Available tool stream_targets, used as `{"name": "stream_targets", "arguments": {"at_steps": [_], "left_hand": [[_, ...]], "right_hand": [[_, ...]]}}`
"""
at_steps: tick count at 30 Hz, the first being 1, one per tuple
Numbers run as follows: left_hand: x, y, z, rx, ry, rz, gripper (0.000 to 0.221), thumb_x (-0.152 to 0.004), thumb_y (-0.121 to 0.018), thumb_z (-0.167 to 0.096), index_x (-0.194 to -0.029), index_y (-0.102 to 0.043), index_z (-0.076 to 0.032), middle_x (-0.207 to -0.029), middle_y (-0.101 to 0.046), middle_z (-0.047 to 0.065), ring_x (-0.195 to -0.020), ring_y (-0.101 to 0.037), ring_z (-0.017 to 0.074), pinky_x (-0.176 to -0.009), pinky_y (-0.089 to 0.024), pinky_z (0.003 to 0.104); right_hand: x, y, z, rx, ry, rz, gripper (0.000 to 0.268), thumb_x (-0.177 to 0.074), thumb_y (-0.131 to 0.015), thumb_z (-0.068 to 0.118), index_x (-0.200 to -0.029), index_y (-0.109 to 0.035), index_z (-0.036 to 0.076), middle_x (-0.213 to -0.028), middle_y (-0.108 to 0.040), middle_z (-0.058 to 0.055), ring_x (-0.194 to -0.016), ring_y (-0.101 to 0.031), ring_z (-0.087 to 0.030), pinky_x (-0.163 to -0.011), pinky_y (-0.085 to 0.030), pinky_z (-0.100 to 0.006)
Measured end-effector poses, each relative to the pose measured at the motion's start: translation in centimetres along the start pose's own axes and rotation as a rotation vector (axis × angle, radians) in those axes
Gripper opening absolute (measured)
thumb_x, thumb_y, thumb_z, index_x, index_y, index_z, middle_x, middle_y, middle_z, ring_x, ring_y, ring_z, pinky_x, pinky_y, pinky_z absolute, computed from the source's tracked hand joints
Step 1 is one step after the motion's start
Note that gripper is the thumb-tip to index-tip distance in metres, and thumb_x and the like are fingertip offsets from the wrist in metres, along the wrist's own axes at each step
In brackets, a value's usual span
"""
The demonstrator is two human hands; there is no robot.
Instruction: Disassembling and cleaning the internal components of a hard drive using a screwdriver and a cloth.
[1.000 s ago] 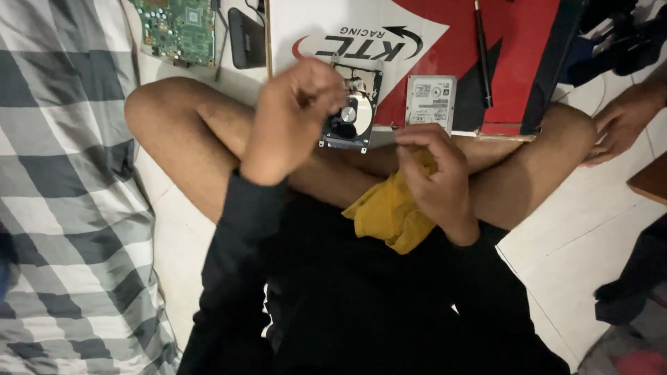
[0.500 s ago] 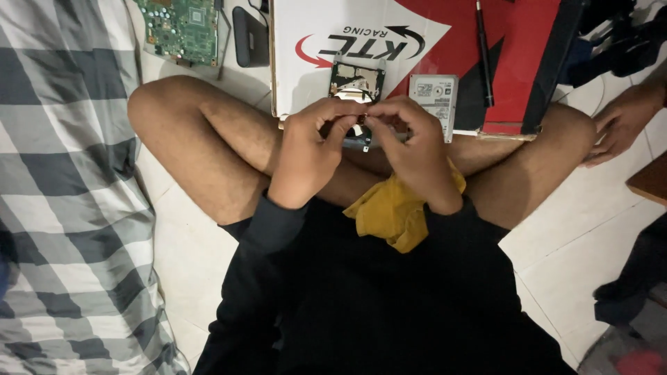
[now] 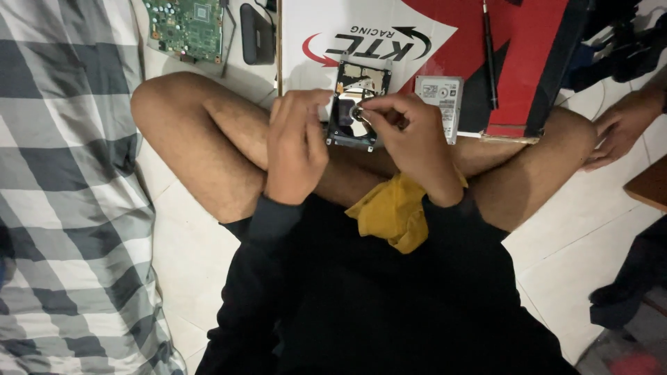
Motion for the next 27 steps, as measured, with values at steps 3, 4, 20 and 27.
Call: {"name": "stream_targets", "arguments": {"at_steps": [3,4,20,27], "left_hand": [[0.8,-0.9,0.3,0.01,-0.033,0.033,0.025,-0.103,-0.049,0.007,-0.118,-0.067,-0.003,-0.108,-0.063,0.012,-0.102,-0.061,0.0352,-0.095,-0.049,0.045],[1.0,-1.0,0.7,0.011,-0.032,0.032,0.025,-0.103,-0.049,0.007,-0.118,-0.067,-0.003,-0.108,-0.063,0.012,-0.102,-0.061,0.0352,-0.095,-0.049,0.045],[2.8,-2.7,1.6,-0.347,-0.197,0.195,0.023,-0.103,-0.062,-0.019,-0.124,-0.071,-0.019,-0.138,-0.055,0.014,-0.125,-0.055,0.0347,-0.094,-0.042,0.041],[3.2,-2.8,2.6,-0.363,-0.244,0.218,0.02,-0.102,-0.066,-0.027,-0.12,-0.074,-0.022,-0.14,-0.057,0.011,-0.125,-0.057,0.0313,-0.095,-0.042,0.038]], "right_hand": [[-0.2,-0.4,-0.4,0.087,0.087,0.012,0.013,-0.097,-0.077,0.004,-0.109,-0.078,0.008,-0.087,-0.07,-0.011,-0.081,-0.063,-0.024,-0.073,-0.05,-0.034],[-0.3,-0.5,-0.4,0.089,0.086,0.013,0.013,-0.097,-0.077,0.004,-0.109,-0.078,0.008,-0.087,-0.07,-0.011,-0.081,-0.063,-0.024,-0.073,-0.05,-0.034],[2.6,-0.5,0.1,0.579,0.38,-0.049,0.026,-0.096,-0.07,0.003,-0.118,-0.074,0.016,-0.117,-0.054,-0.01,-0.103,-0.06,-0.035,-0.084,-0.047,-0.046],[2.8,-0.7,0.0,0.556,0.342,-0.026,0.035,-0.098,-0.063,0.003,-0.128,-0.071,0.02,-0.131,-0.051,-0.013,-0.113,-0.059,-0.04,-0.089,-0.048,-0.047]]}}
Point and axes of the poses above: each hand's wrist, its own x-axis away from the middle knuckle, its own y-axis out of the back of the hand, z = x × y, the point moved 7 cm from there along -x, towards the middle knuckle
